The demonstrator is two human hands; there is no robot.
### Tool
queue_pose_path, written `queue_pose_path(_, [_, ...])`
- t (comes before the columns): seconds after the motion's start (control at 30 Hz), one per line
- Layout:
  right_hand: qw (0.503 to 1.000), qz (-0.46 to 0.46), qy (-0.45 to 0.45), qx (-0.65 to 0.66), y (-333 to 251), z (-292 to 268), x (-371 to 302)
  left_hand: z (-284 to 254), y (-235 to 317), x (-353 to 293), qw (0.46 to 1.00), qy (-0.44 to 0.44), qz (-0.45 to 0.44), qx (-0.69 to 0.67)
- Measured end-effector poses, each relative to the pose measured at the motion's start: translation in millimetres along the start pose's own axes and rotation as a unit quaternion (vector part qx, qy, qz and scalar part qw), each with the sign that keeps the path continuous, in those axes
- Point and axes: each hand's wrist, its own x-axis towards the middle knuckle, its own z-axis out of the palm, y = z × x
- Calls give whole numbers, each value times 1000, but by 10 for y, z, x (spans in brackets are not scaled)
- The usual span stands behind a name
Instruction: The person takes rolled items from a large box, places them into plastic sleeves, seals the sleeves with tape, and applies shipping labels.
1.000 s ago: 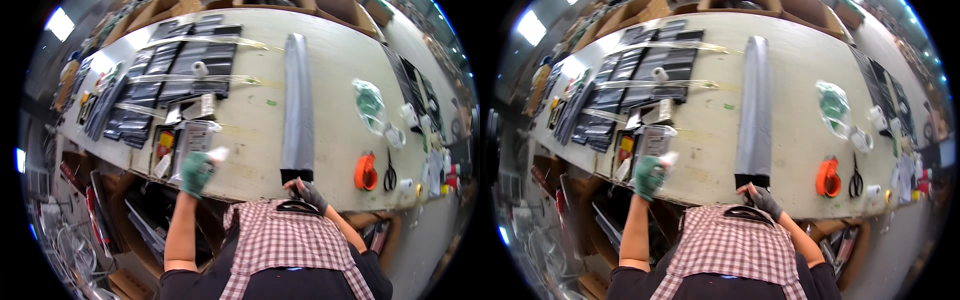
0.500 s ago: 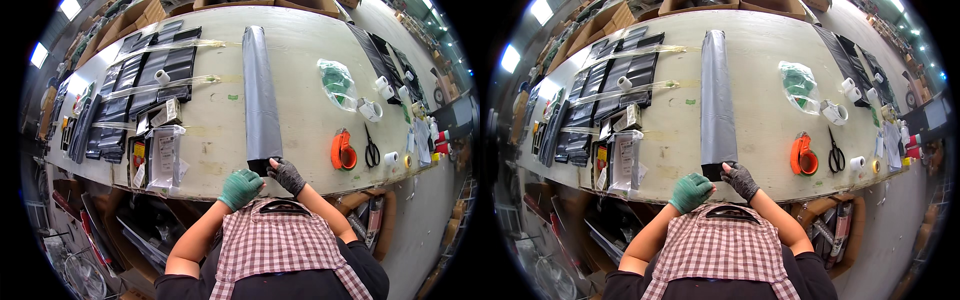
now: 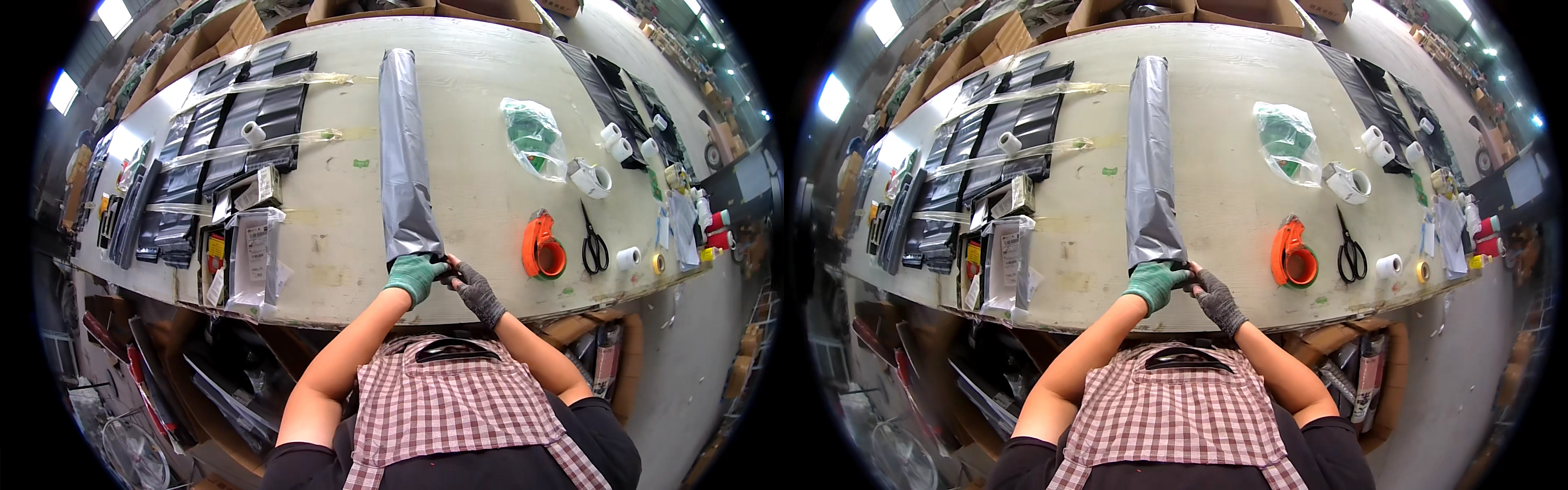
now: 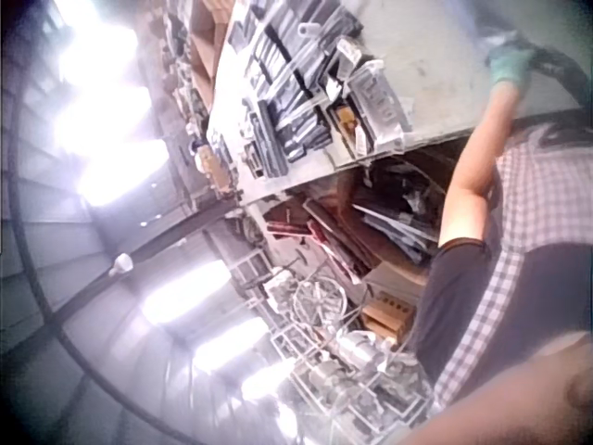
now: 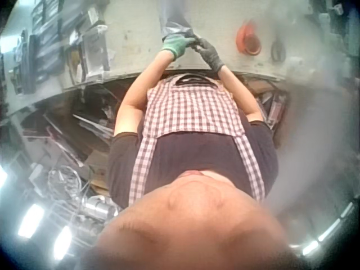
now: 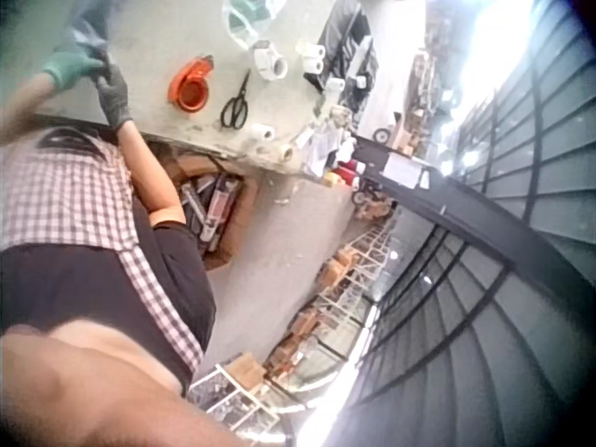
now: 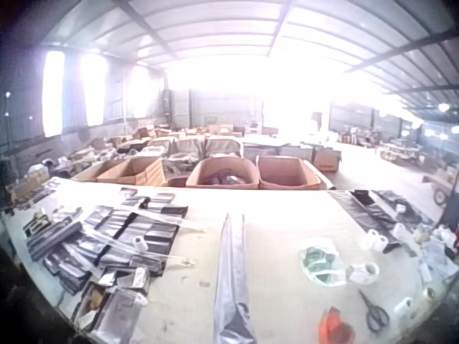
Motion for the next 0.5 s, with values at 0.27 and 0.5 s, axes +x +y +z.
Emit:
queue_pose_path(0.27, [865,-36,115,-487,-309,21,278,421,-118,130,987,86,-103,86])
queue_pose_path(0.5, [895,-56,23,-442,-197,129,246,477,-131,45,986,79,-120,87])
